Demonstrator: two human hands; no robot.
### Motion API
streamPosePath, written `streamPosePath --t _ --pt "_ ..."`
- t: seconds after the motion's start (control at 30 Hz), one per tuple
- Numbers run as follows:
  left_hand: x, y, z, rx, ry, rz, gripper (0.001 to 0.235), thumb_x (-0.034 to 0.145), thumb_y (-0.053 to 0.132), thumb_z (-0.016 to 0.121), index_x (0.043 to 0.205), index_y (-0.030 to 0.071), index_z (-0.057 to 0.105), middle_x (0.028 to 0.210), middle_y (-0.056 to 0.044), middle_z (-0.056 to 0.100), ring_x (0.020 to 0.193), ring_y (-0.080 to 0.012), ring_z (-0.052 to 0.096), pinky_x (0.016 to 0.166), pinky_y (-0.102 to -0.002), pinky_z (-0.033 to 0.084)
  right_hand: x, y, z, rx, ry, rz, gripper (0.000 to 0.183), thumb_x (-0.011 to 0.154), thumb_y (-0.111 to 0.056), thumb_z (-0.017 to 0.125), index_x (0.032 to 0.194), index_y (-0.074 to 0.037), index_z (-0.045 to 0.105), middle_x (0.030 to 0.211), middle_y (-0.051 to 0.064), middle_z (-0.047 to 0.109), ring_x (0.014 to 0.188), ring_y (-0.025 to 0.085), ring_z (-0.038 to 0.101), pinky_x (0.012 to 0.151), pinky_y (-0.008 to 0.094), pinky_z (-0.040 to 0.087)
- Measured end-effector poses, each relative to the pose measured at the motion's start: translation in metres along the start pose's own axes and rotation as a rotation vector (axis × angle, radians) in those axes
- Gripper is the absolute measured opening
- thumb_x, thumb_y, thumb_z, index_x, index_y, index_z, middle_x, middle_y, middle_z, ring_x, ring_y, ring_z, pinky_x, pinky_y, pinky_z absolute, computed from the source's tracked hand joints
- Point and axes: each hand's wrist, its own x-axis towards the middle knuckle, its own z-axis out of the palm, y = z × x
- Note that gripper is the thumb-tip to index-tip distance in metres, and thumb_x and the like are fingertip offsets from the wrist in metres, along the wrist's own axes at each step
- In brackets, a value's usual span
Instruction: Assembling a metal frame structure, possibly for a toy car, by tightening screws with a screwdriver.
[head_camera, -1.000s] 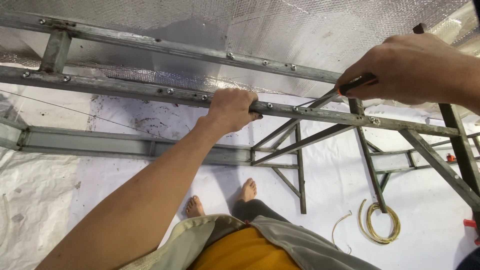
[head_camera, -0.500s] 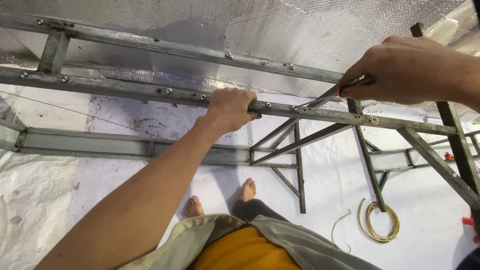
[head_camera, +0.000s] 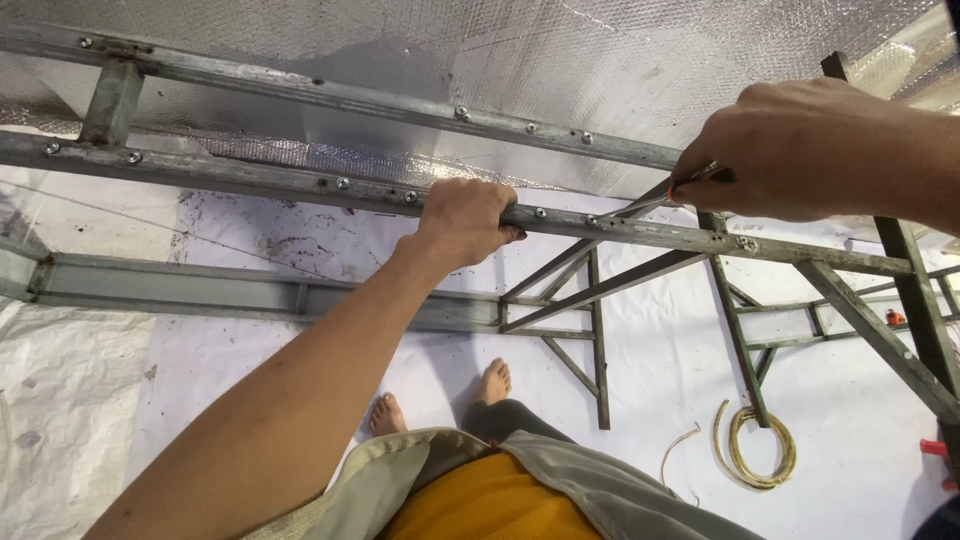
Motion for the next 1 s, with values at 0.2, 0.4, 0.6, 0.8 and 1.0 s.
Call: streamPosePath --t 0.2,0.4,0.6,0.8,1.0 --pt "0.0023 -0.0012 0.0018 -0.005 0.009 0.005 0.029 0.097 0.054 0.068 0.092 0.025 0.068 0.082 0.003 0.07 0.08 -0.0223 0.067 0.072 -0.041 0.053 0.0041 -0.0012 -0.005 0.021 0.01 -0.005 0.029 0.1 -0.053 0.053 0.123 -0.047 0.071 0.104 -0.015 0.084 0.102 0.013 0.077 0.084 0.036 0.061" --pt "0.0025 -0.0025 0.0046 -0.022 0.044 0.017 0.031 0.094 0.054 0.071 0.09 0.024 0.069 0.079 0.001 0.071 0.077 -0.0239 0.068 0.071 -0.042 0.052 0.0031 0.0004 -0.0044 0.052 -0.013 0.004 0.029 0.101 -0.049 0.055 0.126 -0.045 0.069 0.102 -0.016 0.086 0.088 0.01 0.081 0.074 0.031 0.064" --pt "0.0033 -0.0022 0.0038 -0.003 0.019 0.007 0.032 0.095 0.056 0.068 0.093 0.025 0.068 0.079 0.001 0.07 0.077 -0.024 0.067 0.072 -0.042 0.052 0.0015 0.0025 -0.0034 0.075 0.003 0.008 0.029 0.1 -0.051 0.055 0.124 -0.046 0.071 0.101 -0.015 0.086 0.091 0.011 0.08 0.075 0.032 0.062" --pt "0.0041 -0.0034 0.0052 0.023 0.009 0.005 0.032 0.097 0.057 0.065 0.091 0.025 0.065 0.08 0.001 0.07 0.078 -0.0237 0.067 0.07 -0.041 0.051 -0.0002 0.0006 -0.0036 0.156 -0.026 0.001 0.029 0.101 -0.046 0.058 0.124 -0.035 0.073 0.103 -0.01 0.086 0.079 0.013 0.08 0.066 0.029 0.059" --pt "0.0041 -0.0043 0.0076 0.024 0.043 0.013 0.031 0.095 0.059 0.065 0.096 0.027 0.068 0.08 0.002 0.072 0.079 -0.024 0.068 0.072 -0.041 0.05 0.0007 0.0023 -0.0007 0.177 -0.032 -0.018 0.029 0.099 -0.042 0.062 0.123 -0.03 0.072 0.102 -0.005 0.086 0.076 0.015 0.08 0.064 0.028 0.061"
